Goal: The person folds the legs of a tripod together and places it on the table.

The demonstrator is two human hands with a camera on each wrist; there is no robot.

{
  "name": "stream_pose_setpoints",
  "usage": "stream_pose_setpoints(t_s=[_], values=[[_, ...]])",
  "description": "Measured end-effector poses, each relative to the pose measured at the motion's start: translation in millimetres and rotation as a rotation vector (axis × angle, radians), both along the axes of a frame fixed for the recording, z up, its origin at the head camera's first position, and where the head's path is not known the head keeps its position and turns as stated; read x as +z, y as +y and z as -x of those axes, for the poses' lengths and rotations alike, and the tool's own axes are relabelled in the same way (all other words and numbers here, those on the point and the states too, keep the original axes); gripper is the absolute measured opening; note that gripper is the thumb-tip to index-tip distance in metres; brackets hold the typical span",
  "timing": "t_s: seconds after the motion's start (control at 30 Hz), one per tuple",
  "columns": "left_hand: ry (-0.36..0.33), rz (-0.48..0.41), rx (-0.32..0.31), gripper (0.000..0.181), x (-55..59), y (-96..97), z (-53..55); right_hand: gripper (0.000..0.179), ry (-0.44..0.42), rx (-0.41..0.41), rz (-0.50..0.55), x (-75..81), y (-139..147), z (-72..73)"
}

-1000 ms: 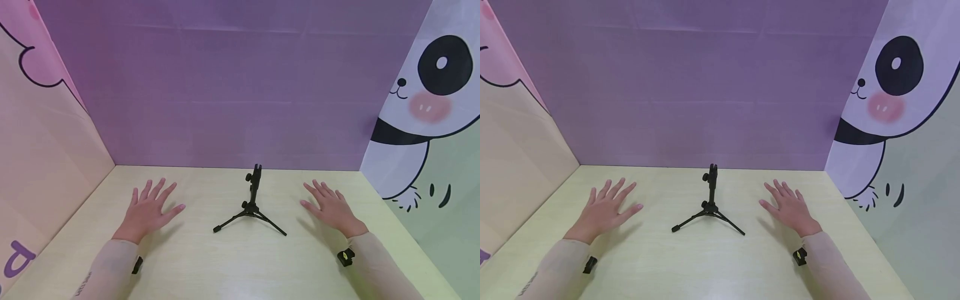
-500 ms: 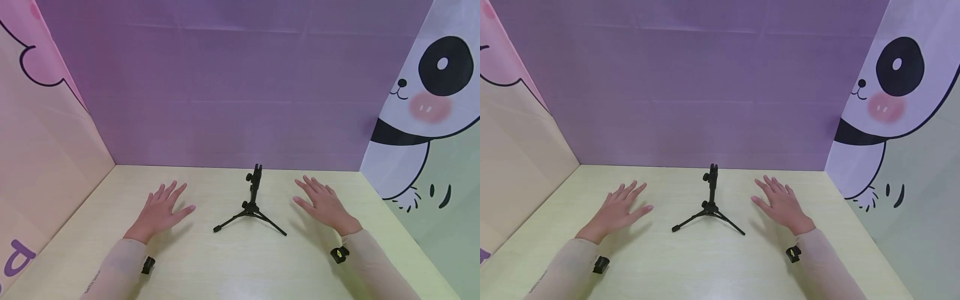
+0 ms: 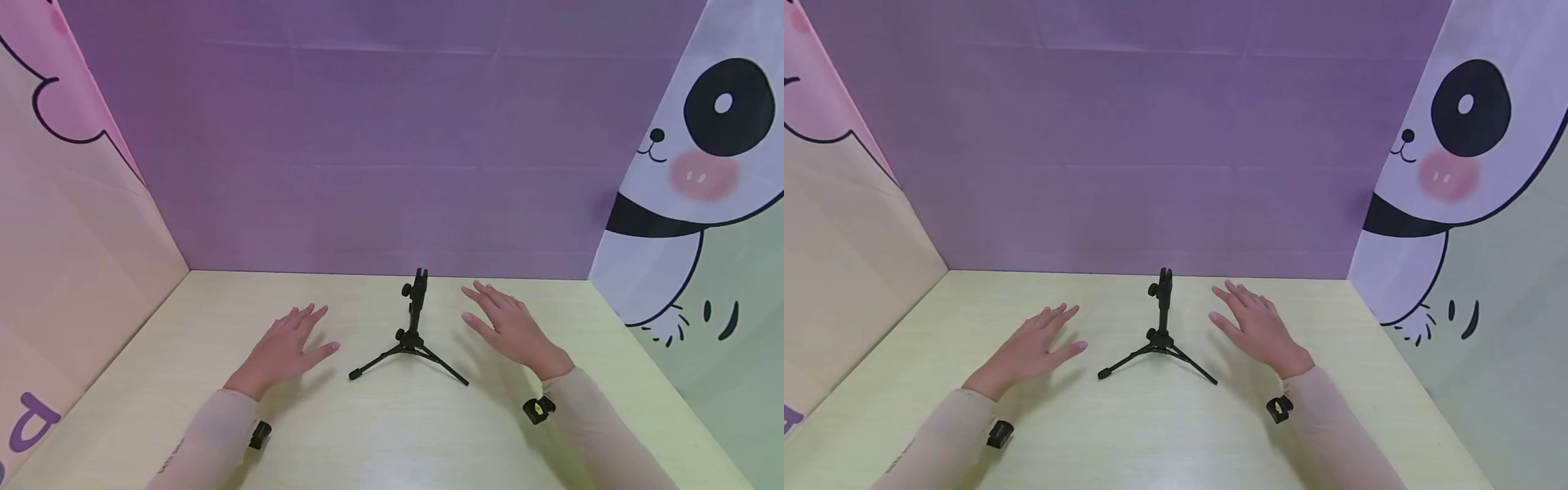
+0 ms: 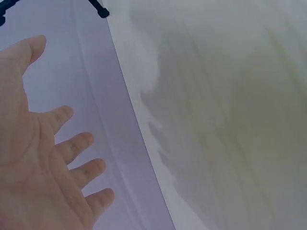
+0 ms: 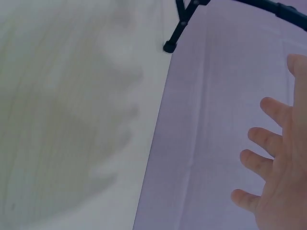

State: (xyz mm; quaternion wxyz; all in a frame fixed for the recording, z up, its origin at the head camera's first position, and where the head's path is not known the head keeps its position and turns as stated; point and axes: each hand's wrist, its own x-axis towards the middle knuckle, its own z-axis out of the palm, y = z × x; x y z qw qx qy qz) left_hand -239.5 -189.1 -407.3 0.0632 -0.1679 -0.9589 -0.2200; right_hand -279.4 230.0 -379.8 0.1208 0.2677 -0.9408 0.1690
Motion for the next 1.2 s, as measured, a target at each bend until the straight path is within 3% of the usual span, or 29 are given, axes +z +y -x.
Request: stream_pose_setpoints(t_s=[0.23, 0.4, 0.77, 1.2], values=[[-0.076, -0.033, -0.043, 0.08, 2.2, 19.0, 3.0, 0.056, 0.003, 0.041, 0.058, 8.1, -17, 1.2], [-0.094, -0.03, -0.069, 0.073, 1.3, 32.5, 6.5, 0.054, 0.017, 0.074, 0.095, 13.1, -27, 3.3], [-0.124, -0.086, -0.158, 0.052, 2.6, 68.6, 13.1, 0.052, -0.087, 0.131, 0.265, 26.0, -48, 4.7], [-0.169, -0.141, -0.14, 0.035, 6.1, 94.8, 17.9, 0.047, -0.086, 0.135, 0.368, 35.5, -64, 4.2]])
